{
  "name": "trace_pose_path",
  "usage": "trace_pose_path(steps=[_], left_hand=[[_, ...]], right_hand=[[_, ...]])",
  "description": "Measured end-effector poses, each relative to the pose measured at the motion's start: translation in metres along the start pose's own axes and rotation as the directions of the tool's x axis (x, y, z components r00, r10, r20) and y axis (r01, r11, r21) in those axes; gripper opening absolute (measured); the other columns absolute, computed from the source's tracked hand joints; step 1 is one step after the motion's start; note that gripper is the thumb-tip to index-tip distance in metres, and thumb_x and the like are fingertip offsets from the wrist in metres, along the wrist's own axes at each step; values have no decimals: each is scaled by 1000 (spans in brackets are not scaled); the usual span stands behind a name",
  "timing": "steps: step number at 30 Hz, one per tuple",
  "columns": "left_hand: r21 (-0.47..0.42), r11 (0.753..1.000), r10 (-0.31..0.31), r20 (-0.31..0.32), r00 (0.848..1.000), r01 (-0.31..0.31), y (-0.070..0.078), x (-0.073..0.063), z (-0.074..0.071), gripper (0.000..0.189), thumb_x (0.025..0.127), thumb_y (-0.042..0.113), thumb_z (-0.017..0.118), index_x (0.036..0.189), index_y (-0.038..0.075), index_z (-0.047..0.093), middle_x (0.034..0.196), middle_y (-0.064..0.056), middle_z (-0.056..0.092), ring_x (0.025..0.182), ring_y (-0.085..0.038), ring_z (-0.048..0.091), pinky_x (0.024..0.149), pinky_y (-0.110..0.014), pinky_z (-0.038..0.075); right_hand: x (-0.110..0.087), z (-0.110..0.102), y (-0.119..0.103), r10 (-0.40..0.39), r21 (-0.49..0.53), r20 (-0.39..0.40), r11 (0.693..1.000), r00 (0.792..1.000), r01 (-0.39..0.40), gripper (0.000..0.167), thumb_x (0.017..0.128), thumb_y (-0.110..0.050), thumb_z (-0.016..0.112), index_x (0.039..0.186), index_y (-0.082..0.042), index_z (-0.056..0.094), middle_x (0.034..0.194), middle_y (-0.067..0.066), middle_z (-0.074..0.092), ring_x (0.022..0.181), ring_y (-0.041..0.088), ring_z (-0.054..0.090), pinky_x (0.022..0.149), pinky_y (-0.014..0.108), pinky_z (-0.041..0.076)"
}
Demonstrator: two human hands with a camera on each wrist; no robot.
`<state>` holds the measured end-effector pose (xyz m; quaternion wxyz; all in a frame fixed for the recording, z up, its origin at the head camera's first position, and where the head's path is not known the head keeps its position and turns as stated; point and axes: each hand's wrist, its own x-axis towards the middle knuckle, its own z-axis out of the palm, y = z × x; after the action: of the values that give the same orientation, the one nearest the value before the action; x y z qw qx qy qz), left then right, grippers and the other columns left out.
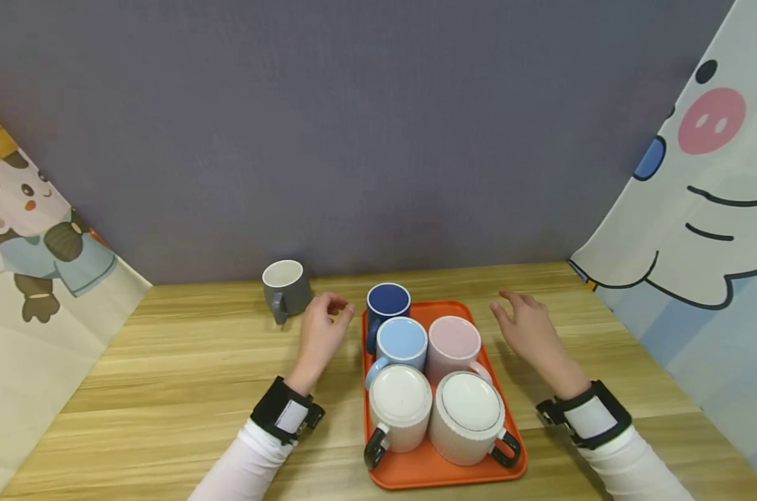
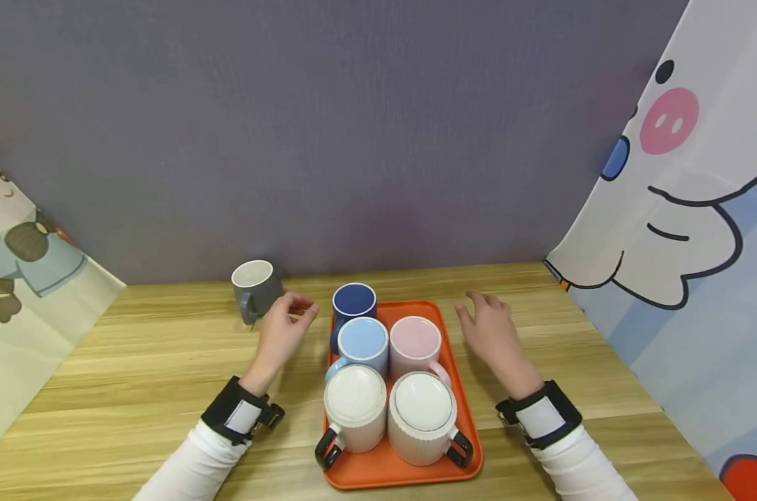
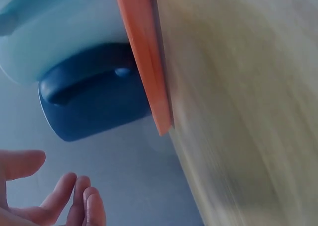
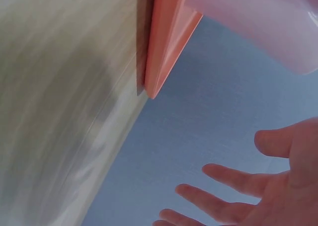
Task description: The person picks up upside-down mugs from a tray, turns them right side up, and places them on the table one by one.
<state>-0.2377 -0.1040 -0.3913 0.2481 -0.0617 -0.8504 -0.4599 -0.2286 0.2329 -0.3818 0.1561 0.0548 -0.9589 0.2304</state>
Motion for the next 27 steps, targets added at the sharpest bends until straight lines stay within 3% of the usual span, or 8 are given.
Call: trace_pose_path(steps=[9,15,27], left_hand=[[-24,999,-25,146,989,29,7,-7,9,14,85,14,67,93,1,66,85,-11,68,78,-23,64,71,-32,51],[7,1000,-17,212,977,16,12,-12,11,18,88,17,65,91,0,68,82,-11,69,74,-21,63,68,-31,51],[46,997,-67,304,950,56,15,-14,13,25,91,27,62,81,6,71,68,-3,62,61,-13,51,56,-26,42]], right_hand=[[3,4,-8,-22,15,-14,1000,1000,22,43,98,-24,50,126,8,53,119,39,53,111,57,47,95,63,36],[3,6,-14,-30,17,-10,999,1000,30,43,98,-25,50,125,8,53,119,38,54,110,56,49,95,62,38],[7,14,-21,-71,36,-19,997,997,71,41,98,-24,50,123,8,55,119,35,56,111,53,50,96,60,39]])
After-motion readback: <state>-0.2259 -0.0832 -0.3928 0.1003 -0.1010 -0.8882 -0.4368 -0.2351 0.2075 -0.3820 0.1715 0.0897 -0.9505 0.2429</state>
